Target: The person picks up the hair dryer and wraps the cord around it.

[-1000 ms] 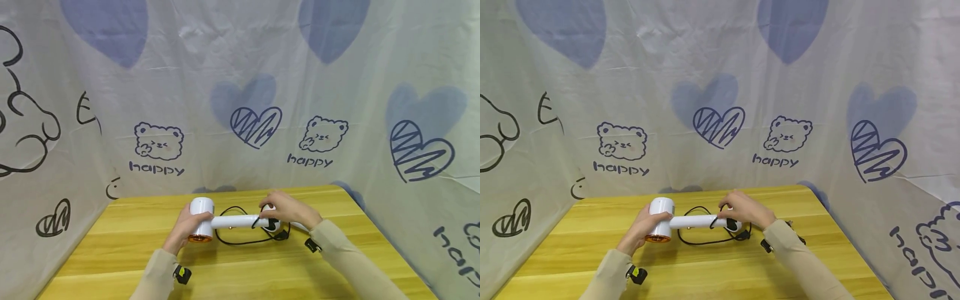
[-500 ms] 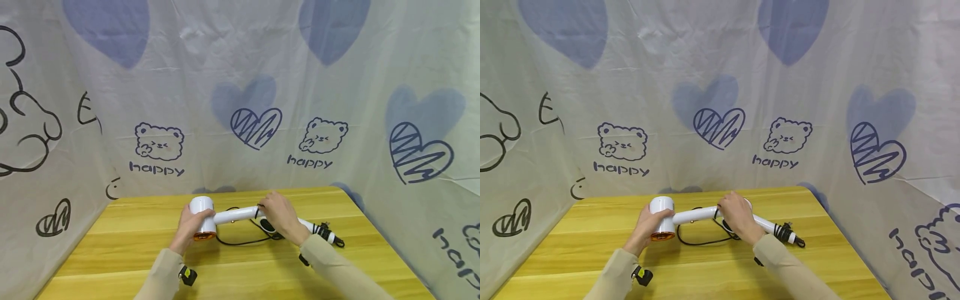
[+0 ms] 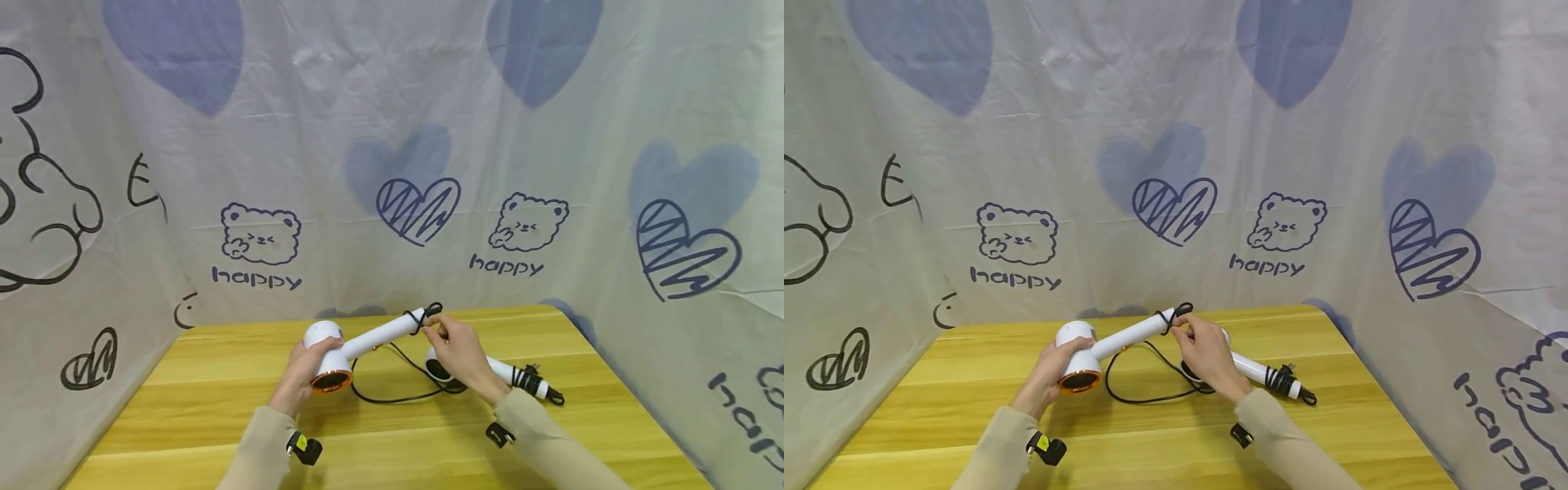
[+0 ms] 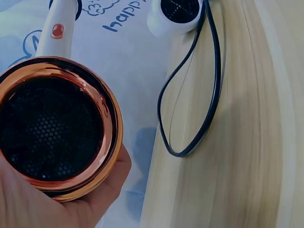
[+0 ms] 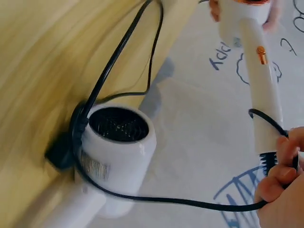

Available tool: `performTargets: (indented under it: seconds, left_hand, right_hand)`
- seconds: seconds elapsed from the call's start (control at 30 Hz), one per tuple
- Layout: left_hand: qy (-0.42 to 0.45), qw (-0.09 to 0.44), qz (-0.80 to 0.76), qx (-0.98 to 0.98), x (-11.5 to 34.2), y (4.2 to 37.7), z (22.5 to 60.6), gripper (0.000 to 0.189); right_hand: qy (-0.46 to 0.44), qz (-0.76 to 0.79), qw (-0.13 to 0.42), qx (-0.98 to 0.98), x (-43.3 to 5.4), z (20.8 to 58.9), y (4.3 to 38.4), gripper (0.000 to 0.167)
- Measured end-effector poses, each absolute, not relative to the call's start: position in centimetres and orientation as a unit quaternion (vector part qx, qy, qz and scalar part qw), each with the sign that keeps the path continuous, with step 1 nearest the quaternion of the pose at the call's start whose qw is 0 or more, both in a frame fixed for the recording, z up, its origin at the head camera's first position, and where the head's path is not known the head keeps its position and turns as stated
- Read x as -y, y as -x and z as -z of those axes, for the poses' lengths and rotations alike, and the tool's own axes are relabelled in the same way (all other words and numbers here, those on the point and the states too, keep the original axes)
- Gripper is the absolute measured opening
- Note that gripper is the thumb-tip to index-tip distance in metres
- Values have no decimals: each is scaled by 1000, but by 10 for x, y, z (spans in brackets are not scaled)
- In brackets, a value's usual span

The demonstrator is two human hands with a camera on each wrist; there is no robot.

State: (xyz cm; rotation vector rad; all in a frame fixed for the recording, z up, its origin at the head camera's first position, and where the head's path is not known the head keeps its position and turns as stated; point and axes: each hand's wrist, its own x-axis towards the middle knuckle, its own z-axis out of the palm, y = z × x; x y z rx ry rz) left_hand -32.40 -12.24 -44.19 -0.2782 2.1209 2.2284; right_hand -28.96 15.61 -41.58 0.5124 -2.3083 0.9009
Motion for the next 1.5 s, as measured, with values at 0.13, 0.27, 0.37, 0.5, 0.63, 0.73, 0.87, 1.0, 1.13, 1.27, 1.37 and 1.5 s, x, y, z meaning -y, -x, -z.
performTargets:
  seconds: [0.13,0.27,0.37,0.5,0.63,0.73,0.87,1.0,1.13,1.27,1.37,1.5]
  left_hand:
    - [85,36,-731,-676,121,324,440,76]
    - [89,49,-739,-666,120,324,439,78]
    - [85,58,-746,-658,122,325,439,78]
    - [68,87,-756,-645,127,326,441,77]
    - [37,135,-741,-656,133,326,441,75]
    - [0,173,-716,-676,134,326,441,73]
    - [-29,180,-694,-697,134,327,439,71]
    - [-28,148,-678,-720,134,326,436,71]
    - [-31,108,-649,-752,132,325,431,72]
    - [-30,74,-622,-779,130,323,426,74]
    - [-30,56,-617,-784,130,322,425,74]
    - [-28,21,-606,-794,130,322,425,79]
  right_hand:
    - [-166,-366,278,872,-155,415,289,14]
    - [-156,-404,215,875,-154,414,288,21]
    - [-169,-491,106,848,-158,412,291,28]
    - [-182,-593,-50,783,-172,411,301,32]
    - [-229,-572,-104,781,-187,410,311,27]
    - [-265,-495,-88,823,-196,406,314,18]
    - [-312,-394,-52,863,-201,396,317,22]
    - [-359,-324,-47,874,-202,388,322,23]
    - [-341,-280,-58,896,-202,382,322,17]
    - [-297,-255,-66,918,-198,378,319,14]
    - [-273,-253,-73,925,-194,378,320,14]
    - [-246,-261,-82,930,-189,379,322,18]
